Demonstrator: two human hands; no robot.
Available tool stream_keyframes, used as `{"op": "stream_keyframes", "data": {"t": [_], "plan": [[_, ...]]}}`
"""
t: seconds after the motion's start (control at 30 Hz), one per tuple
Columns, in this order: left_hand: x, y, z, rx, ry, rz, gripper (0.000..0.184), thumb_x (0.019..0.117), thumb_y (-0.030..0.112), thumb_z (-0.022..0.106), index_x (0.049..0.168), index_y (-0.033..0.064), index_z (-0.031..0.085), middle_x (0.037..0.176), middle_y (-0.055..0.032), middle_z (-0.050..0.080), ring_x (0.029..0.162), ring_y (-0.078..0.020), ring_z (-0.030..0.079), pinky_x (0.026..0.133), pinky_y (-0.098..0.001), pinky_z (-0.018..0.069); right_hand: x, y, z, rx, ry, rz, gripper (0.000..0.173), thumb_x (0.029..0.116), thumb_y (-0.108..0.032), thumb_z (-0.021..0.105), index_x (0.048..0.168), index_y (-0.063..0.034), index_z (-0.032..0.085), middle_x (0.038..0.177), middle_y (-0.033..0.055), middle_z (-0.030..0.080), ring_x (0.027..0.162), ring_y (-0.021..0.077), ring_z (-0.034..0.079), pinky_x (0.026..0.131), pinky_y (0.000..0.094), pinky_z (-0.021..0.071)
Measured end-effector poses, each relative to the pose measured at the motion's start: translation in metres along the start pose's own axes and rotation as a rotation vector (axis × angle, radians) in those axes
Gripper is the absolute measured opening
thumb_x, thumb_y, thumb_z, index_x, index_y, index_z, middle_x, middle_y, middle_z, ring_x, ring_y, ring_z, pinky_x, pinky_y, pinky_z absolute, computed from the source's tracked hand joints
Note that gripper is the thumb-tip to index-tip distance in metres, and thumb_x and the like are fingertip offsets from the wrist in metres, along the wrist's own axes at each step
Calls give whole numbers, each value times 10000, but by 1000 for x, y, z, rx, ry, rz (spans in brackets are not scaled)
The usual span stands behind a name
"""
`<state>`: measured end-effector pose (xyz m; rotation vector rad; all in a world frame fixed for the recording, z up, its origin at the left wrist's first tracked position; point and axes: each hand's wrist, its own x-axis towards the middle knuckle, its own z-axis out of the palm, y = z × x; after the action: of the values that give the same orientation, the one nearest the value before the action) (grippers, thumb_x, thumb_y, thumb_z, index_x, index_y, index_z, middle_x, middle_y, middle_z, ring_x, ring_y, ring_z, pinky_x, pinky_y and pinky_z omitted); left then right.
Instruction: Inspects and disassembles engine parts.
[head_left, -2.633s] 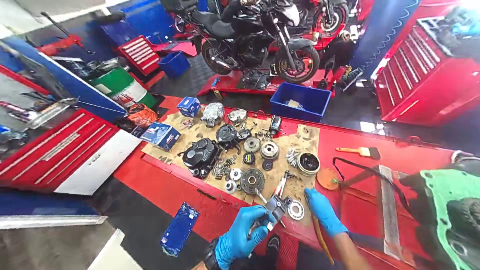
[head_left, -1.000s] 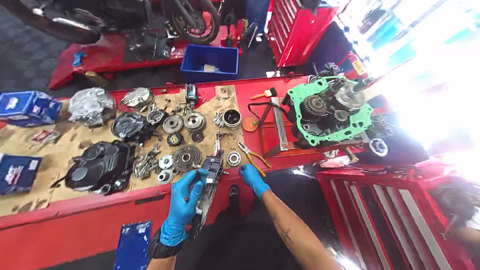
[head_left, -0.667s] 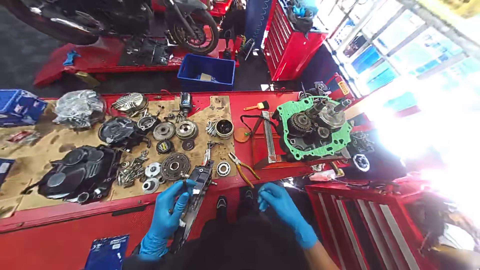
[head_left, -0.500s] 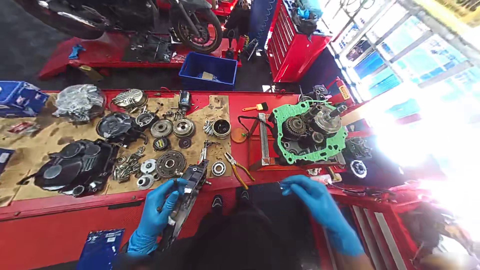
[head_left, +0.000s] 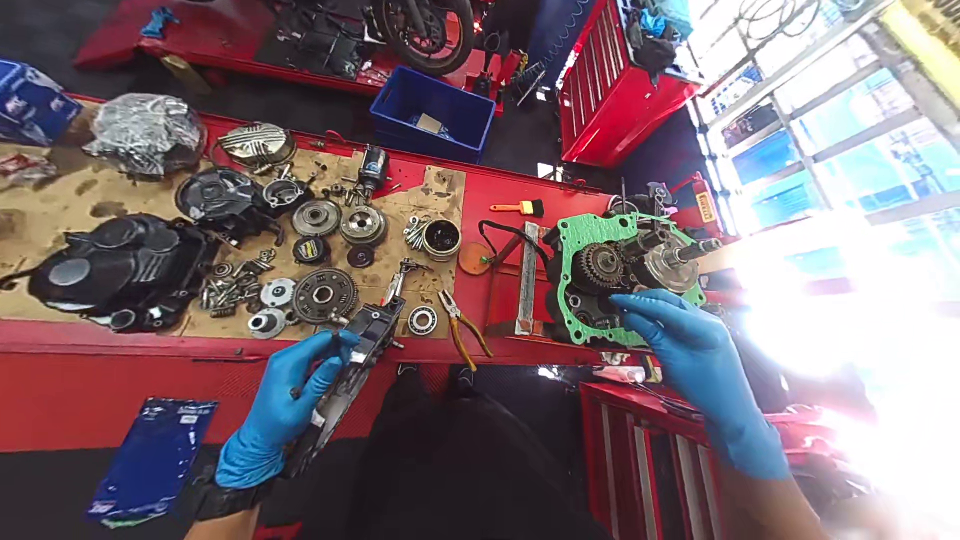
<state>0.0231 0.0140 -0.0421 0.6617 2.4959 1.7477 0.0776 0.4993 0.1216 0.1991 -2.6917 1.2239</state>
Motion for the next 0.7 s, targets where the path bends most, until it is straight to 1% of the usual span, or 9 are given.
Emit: {"op": "stream_keyframes", "data": {"t": [0.07,0.1,0.13,0.2,0.3,0.4,0.47,0.53,0.7], "plan": [[0,0,3,25,-2,-1,623,1029,603,416,1102,56,706,948,-18,724,877,-34,678,808,-253,576,14,-3,13,-194,18,-56,190,990,-158,644,1118,-56,740,1055,61,735,965,97,695,864,260,584],[0,0,5,38,-7,-1,640,1027,611,410,1108,49,704,939,-26,717,862,-35,669,792,-252,572,20,-4,20,-310,23,-98,181,987,-173,644,1089,-63,744,1043,70,739,974,127,693,874,290,575],[-1,1,8,57,-10,0,642,1026,610,406,1106,47,703,926,-29,709,844,-35,660,772,-252,568,27,-4,25,-407,16,-149,170,990,-174,635,1067,-75,750,1050,83,744,1011,183,688,909,352,553],[-1,3,13,81,-13,8,626,1026,598,410,1099,51,704,913,-34,702,822,-42,652,748,-257,564,40,3,33,-533,-19,-234,180,1007,-170,616,1080,-121,773,1057,89,742,1059,268,658,966,451,496],[1,8,20,141,-16,17,616,1025,589,408,1083,51,701,901,-54,690,819,-60,643,737,-260,549,55,15,39,-601,-96,-300,234,1020,-142,577,1122,-173,784,1071,69,747,1105,301,629,1038,523,407],[1,10,25,166,-23,7,595,1018,571,424,1097,55,708,909,-76,699,821,-97,656,737,-296,553,62,23,42,-619,-147,-296,239,1032,-143,559,1135,-170,773,1094,53,752,1136,285,626,1082,529,376],[1,10,25,160,-27,8,584,1019,558,430,1101,50,706,916,-84,700,821,-105,656,735,-298,550,65,25,42,-631,-161,-289,199,1032,-186,584,1091,-162,773,1067,49,755,1126,276,631,1089,515,378],[1,9,23,153,-31,7,586,1025,557,424,1103,46,701,918,-92,697,819,-113,653,733,-303,544,68,25,41,-642,-179,-292,186,1031,-212,602,1075,-167,777,1043,46,753,1121,275,630,1103,518,361],[2,4,13,97,-16,-19,595,1025,560,430,1114,36,696,932,-76,689,842,-85,643,750,-277,544,71,19,36,-679,-242,-315,180,1020,-203,612,1066,-149,778,1019,67,750,1124,302,636,1137,561,326]]}}
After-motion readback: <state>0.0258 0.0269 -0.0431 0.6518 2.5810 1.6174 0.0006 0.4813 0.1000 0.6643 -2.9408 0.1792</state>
